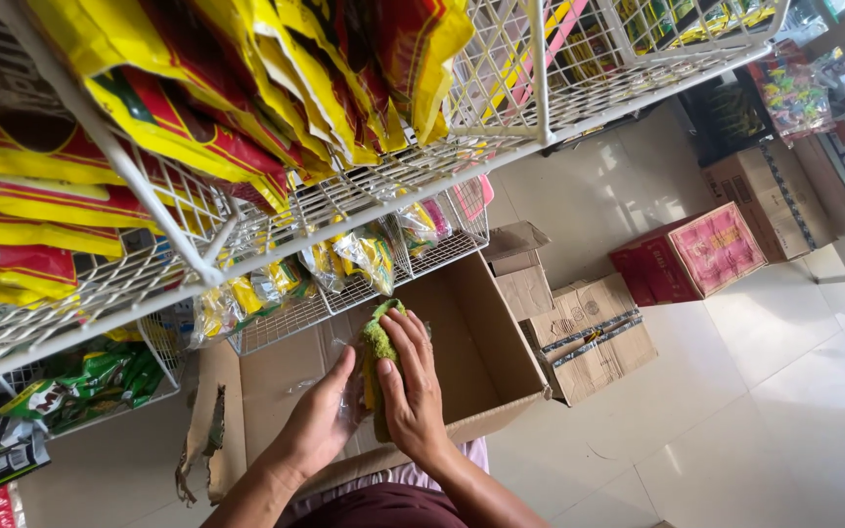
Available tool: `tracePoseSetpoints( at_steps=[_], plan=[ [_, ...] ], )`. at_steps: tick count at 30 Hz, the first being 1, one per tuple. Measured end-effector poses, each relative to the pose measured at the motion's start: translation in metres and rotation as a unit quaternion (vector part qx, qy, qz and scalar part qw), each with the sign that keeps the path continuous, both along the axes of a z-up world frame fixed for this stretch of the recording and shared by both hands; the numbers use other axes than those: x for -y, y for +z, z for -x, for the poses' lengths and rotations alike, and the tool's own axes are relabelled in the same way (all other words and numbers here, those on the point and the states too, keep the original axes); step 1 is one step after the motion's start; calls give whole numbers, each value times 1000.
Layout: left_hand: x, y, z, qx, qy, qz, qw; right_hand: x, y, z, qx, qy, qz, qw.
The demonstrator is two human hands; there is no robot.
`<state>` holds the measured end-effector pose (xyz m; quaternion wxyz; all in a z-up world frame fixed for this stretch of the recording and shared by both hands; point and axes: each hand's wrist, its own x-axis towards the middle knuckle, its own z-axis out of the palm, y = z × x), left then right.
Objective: The person is wiping down a small package of snacks with a green cleaning cloth.
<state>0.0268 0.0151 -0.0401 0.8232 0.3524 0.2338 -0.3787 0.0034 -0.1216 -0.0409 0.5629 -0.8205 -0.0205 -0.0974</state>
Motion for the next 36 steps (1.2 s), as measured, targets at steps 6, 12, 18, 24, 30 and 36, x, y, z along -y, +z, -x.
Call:
tracePoseSetpoints(
  at_steps=[6, 12, 18, 24, 30, 36],
  plan=[
    [6, -4, 1, 180, 1, 31, 983, -11, -2, 20, 20, -1, 85, 996],
    [8, -27, 21, 396, -73, -117, 908, -19, -15, 8, 63, -43, 92, 993],
    [-5, -23, 33, 329, -110, -99, 933, -24, 4, -10, 59, -72, 31, 995],
    [-16, -33, 13, 314, 55, 32, 947, -52, -8, 27, 47, -65, 57, 995],
    [-21, -26, 25, 375, 6, -51, 926, -55, -6, -1, 83, -73, 93, 990],
    [-32, -17, 18, 315, 70, 40, 946, -60, 8, -8, 77, -64, 40, 994]
  ],
)
